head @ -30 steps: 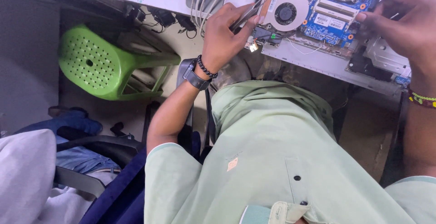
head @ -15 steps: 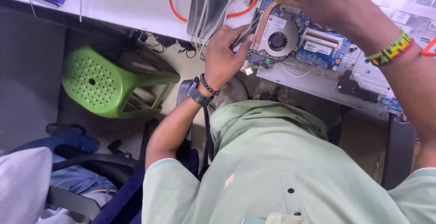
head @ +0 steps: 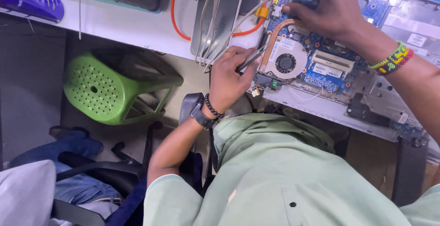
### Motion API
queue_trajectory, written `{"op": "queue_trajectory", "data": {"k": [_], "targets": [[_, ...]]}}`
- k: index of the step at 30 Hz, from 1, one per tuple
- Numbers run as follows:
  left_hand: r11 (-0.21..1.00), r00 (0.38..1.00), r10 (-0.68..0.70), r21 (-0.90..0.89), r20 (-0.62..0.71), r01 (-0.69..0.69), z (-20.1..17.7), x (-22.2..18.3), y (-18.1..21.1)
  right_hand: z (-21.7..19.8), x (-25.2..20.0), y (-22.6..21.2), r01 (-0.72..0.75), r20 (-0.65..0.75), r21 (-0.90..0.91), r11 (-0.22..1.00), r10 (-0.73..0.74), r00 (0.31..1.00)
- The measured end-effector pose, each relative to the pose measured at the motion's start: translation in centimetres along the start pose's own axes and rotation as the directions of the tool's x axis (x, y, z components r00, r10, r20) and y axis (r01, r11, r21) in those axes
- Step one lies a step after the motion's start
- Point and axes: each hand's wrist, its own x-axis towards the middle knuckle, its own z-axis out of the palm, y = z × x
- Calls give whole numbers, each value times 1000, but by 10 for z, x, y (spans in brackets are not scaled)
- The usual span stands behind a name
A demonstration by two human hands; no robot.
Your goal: The person repairs a disassembled laptop, working on the motherboard with the chassis resting on a board over their lap. They use tweezers and a screwdriver to reposition the board, adjust the cooling fan and heat sink, and reseat small components and connectors.
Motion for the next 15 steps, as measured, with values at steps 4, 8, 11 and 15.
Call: {"op": "queue_trajectory", "data": {"k": [4, 8, 11, 15], "targets": [[999, 1000, -24, -37, -4, 24, 0, 2, 4, 4, 2, -1, -70, -36, 83, 994, 73, 997], [999, 997, -34, -34, -68, 32, 4, 1, 6, 1, 7, 4, -18, -67, 196, 980, 31, 997], [995, 992, -93, -27, -85, 91, 5, 0, 11, 13, 0, 11, -4, -109, 100, 995, 15, 994], [996, 993, -90, -25, -78, 88, 6, -1, 9, 14, 6, 6, 8, -124, 64, 998, 0, 992]]}}
